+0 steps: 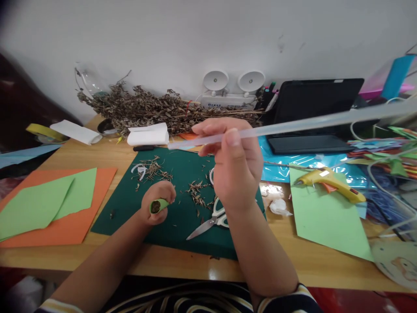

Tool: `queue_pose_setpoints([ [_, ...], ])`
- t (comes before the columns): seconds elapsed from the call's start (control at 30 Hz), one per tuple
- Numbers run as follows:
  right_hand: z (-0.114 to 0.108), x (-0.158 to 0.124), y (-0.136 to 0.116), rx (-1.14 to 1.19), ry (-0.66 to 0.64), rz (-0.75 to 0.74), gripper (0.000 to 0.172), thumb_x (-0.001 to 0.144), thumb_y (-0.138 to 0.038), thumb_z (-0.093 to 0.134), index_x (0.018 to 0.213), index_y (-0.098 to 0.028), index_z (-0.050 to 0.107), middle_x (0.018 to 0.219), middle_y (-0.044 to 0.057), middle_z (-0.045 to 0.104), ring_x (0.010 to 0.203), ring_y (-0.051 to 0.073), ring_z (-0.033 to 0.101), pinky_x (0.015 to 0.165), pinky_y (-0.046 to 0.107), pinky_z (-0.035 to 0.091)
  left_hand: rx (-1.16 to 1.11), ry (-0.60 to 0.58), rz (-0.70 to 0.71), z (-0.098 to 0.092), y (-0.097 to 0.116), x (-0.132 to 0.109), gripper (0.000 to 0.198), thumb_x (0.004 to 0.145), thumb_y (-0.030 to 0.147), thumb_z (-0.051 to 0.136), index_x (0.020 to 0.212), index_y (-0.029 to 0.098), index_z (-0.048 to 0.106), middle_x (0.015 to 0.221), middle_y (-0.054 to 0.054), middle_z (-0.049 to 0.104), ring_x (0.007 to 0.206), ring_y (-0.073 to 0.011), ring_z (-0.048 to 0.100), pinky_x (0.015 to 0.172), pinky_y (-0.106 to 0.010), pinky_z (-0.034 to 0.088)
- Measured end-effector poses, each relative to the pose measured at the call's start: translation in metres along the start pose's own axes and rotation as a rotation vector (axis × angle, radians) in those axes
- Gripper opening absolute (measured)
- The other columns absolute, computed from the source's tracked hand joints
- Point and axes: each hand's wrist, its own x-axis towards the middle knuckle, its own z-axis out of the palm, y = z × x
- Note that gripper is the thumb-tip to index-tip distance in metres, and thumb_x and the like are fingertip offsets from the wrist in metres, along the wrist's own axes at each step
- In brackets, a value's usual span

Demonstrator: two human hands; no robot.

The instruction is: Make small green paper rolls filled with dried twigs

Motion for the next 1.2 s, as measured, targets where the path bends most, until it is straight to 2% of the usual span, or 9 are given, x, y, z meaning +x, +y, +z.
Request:
queue_pose_setpoints([
  [0.17, 0.001, 0.001, -0.007, 0.035, -0.057, -0.01, 0.017, 0.083, -0.022, 0.035, 0.081, -0.022, 0.051, 0.084, 0.003, 0.056, 0.079, 0.015, 0.057, 0.066, 0.031, 0.046, -0.016, -0.022, -0.094, 0.001, 0.002, 0.001, 0.042, 0.071, 0.06, 0.039, 0.059, 0.02, 0.047, 0.053, -0.003, 0.048, 0.049, -0.014, 0.045, 0.051, -0.028, 0.034],
  [0.23, 0.001, 0.002, -0.007, 0.0, -0.098, -0.018, 0.015, 0.084, -0.023, 0.034, 0.077, -0.022, 0.048, 0.081, 0.001, 0.055, 0.08, 0.014, 0.057, 0.07, 0.031, 0.046, -0.124, 0.049, -0.157, 0.005, 0.003, 0.002, 0.043, 0.067, 0.061, 0.044, 0.058, 0.019, 0.046, 0.052, -0.002, 0.047, 0.047, -0.0125, 0.044, 0.049, -0.027, 0.035],
  [0.4, -0.016, -0.011, 0.019, -0.051, -0.379, 0.051, 0.016, 0.085, -0.032, 0.036, 0.087, -0.02, 0.047, 0.059, -0.004, 0.045, 0.052, 0.006, 0.048, 0.05, 0.021, 0.042, -0.706, 0.451, -0.54, 0.005, 0.002, 0.015, 0.04, 0.07, 0.06, 0.042, 0.063, 0.02, 0.041, 0.042, 0.007, 0.037, 0.03, -0.0067, 0.032, 0.038, -0.022, 0.034],
  [0.47, -0.03, -0.026, 0.037, -0.202, -0.512, 0.219, 0.023, 0.085, -0.03, 0.036, 0.101, -0.02, 0.047, 0.056, -0.006, 0.039, 0.046, 0.005, 0.039, 0.043, 0.018, 0.034, -0.834, 0.552, -0.693, -0.005, -0.002, 0.022, 0.033, 0.077, 0.053, 0.037, 0.071, 0.02, 0.044, 0.043, 0.007, 0.041, 0.029, -0.0056, 0.031, 0.037, -0.02, 0.034],
  [0.53, -0.045, -0.042, 0.051, -0.391, -0.612, 0.362, 0.034, 0.085, -0.028, 0.034, 0.118, -0.02, 0.04, 0.059, -0.004, 0.043, 0.051, 0.007, 0.041, 0.046, 0.019, 0.035, -0.915, 0.691, -0.815, -0.017, -0.007, 0.028, 0.021, 0.084, 0.038, 0.033, 0.082, 0.022, 0.046, 0.048, 0.006, 0.048, 0.029, -0.0044, 0.031, 0.036, -0.018, 0.034],
  [0.67, -0.06, -0.066, 0.059, -0.534, -0.929, 0.487, 0.048, 0.086, -0.025, 0.029, 0.132, -0.024, 0.017, 0.07, -0.001, 0.054, 0.062, 0.009, 0.049, 0.06, 0.024, 0.042, -0.906, 0.923, -0.861, -0.038, -0.02, 0.03, 0.018, 0.085, 0.021, 0.033, 0.098, 0.03, 0.04, 0.085, 0.001, 0.063, 0.033, -0.0014, 0.034, 0.036, -0.014, 0.032],
  [0.8, -0.052, -0.074, 0.052, -0.454, -1.177, 0.502, 0.046, 0.086, -0.022, 0.027, 0.131, -0.027, 0.02, 0.072, -0.002, 0.056, 0.06, 0.008, 0.05, 0.058, 0.02, 0.041, -0.937, 1.185, -0.939, -0.054, -0.031, 0.025, 0.016, 0.084, 0.015, 0.032, 0.093, 0.025, 0.041, 0.075, 0.003, 0.061, 0.034, -0.0008, 0.037, 0.036, -0.012, 0.034],
  [0.93, -0.048, -0.077, 0.044, -0.384, -1.243, 0.564, 0.043, 0.086, -0.021, 0.026, 0.129, -0.028, 0.028, 0.067, -0.003, 0.052, 0.058, 0.008, 0.052, 0.056, 0.019, 0.042, -1.012, 1.29, -0.992, -0.068, -0.037, 0.02, 0.018, 0.085, 0.016, 0.028, 0.082, 0.013, 0.045, 0.046, 0.005, 0.042, 0.033, -0.0011, 0.039, 0.036, -0.01, 0.034],
  [1.2, -0.054, -0.075, 0.04, -0.367, -1.197, 0.608, 0.044, 0.086, -0.022, 0.027, 0.129, -0.029, 0.025, 0.058, -0.005, 0.041, 0.053, 0.007, 0.048, 0.055, 0.02, 0.043, -0.986, 1.351, -1.017, -0.077, -0.044, 0.014, 0.023, 0.086, 0.019, 0.026, 0.069, 0.013, 0.042, 0.039, 0.008, 0.032, 0.029, -0.0007, 0.032, 0.033, -0.009, 0.031],
])
